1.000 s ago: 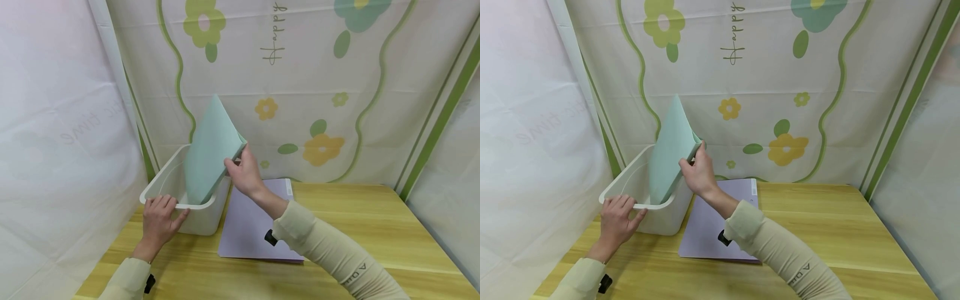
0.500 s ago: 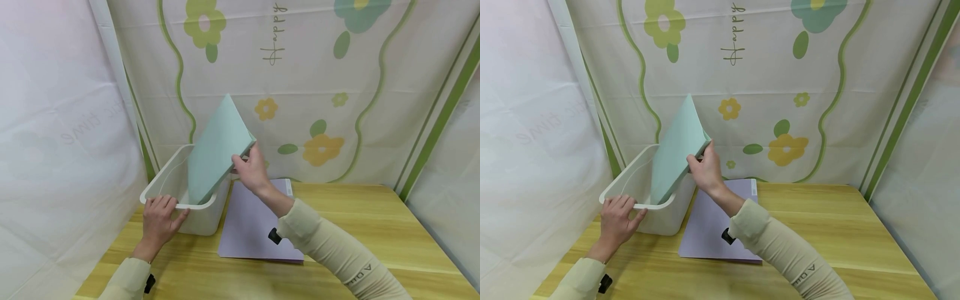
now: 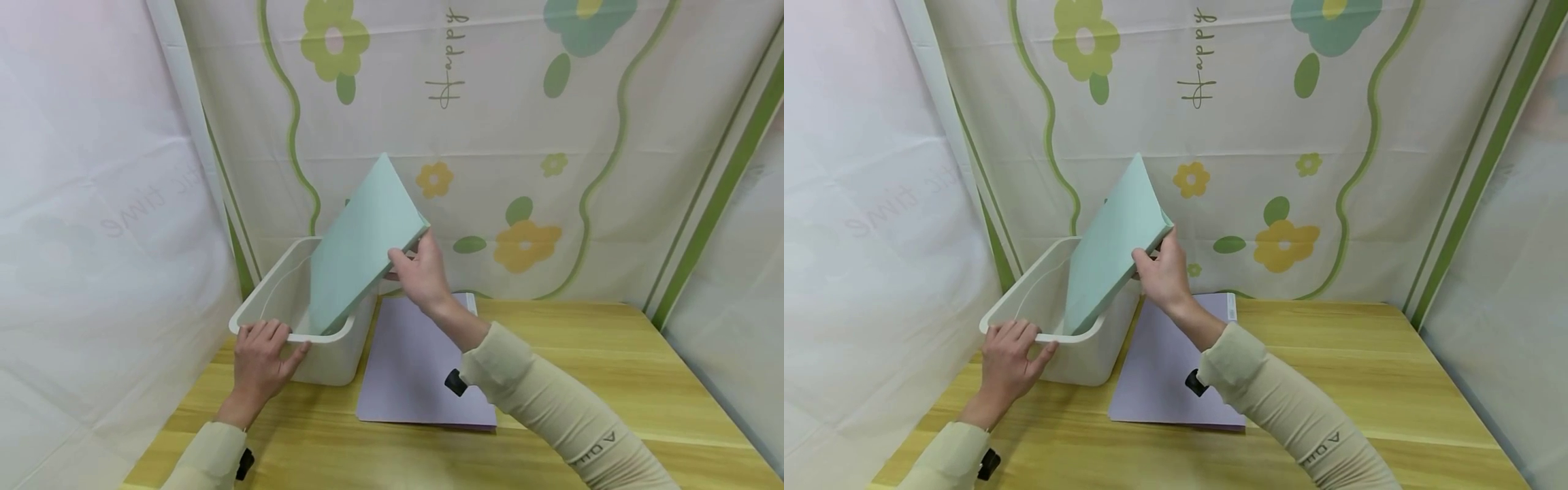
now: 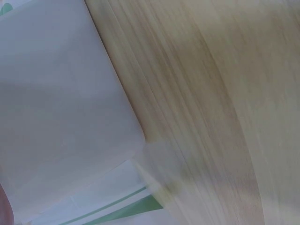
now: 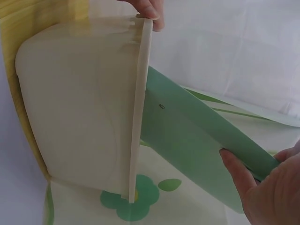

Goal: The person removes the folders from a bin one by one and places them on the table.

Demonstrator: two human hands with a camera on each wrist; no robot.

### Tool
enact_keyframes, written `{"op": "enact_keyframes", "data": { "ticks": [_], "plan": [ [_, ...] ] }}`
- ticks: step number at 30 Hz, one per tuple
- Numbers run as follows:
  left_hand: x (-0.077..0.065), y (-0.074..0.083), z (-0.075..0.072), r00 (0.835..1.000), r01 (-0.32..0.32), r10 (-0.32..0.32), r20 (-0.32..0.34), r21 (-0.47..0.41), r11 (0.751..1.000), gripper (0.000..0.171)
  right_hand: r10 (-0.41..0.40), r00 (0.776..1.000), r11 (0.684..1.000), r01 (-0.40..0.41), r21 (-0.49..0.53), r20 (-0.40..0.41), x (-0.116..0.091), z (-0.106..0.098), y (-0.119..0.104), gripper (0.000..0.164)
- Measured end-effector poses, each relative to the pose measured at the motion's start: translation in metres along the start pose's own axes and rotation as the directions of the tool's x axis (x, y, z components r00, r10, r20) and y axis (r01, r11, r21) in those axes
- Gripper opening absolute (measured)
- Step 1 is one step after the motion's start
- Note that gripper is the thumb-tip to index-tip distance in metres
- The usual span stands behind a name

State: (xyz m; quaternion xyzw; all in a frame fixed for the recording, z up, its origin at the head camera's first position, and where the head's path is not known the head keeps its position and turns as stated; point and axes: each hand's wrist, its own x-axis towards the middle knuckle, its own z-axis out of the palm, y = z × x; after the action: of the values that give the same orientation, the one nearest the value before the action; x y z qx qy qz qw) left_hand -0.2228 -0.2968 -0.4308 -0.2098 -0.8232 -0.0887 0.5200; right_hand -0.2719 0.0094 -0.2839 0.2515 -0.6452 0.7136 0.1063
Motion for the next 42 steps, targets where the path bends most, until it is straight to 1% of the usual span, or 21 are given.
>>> {"op": "enact_keyframes", "data": {
  "ticks": [8, 19, 27, 35, 42],
  "plan": [
    [0.001, 0.000, 0.000, 1.000, -0.001, 0.001, 0.001, 0.001, 1.000, 0.062, 0.026, 1.000, 0.999, -0.025, 0.036, -0.017, 0.000, -0.003, 0.002, 0.049],
    [-0.001, 0.000, 0.001, 1.000, 0.003, -0.003, -0.002, 0.003, 1.000, 0.063, 0.041, 0.999, 0.997, -0.040, 0.062, -0.018, -0.002, -0.003, -0.001, 0.053],
    [-0.001, -0.001, 0.002, 1.000, -0.001, 0.001, -0.004, 0.007, 1.000, 0.063, 0.016, 0.999, 0.995, -0.012, 0.099, -0.039, 0.002, -0.010, -0.004, 0.052],
    [-0.001, -0.002, 0.002, 1.000, 0.000, 0.000, -0.002, 0.009, 1.000, 0.063, 0.037, 0.998, 0.993, -0.031, 0.110, -0.049, 0.001, -0.018, -0.006, 0.054],
    [-0.001, -0.002, 0.001, 1.000, 0.004, -0.004, 0.008, 0.008, 1.000, 0.062, 0.031, 0.998, 0.993, -0.024, 0.112, -0.062, 0.000, -0.027, -0.009, 0.055]
  ]
}}
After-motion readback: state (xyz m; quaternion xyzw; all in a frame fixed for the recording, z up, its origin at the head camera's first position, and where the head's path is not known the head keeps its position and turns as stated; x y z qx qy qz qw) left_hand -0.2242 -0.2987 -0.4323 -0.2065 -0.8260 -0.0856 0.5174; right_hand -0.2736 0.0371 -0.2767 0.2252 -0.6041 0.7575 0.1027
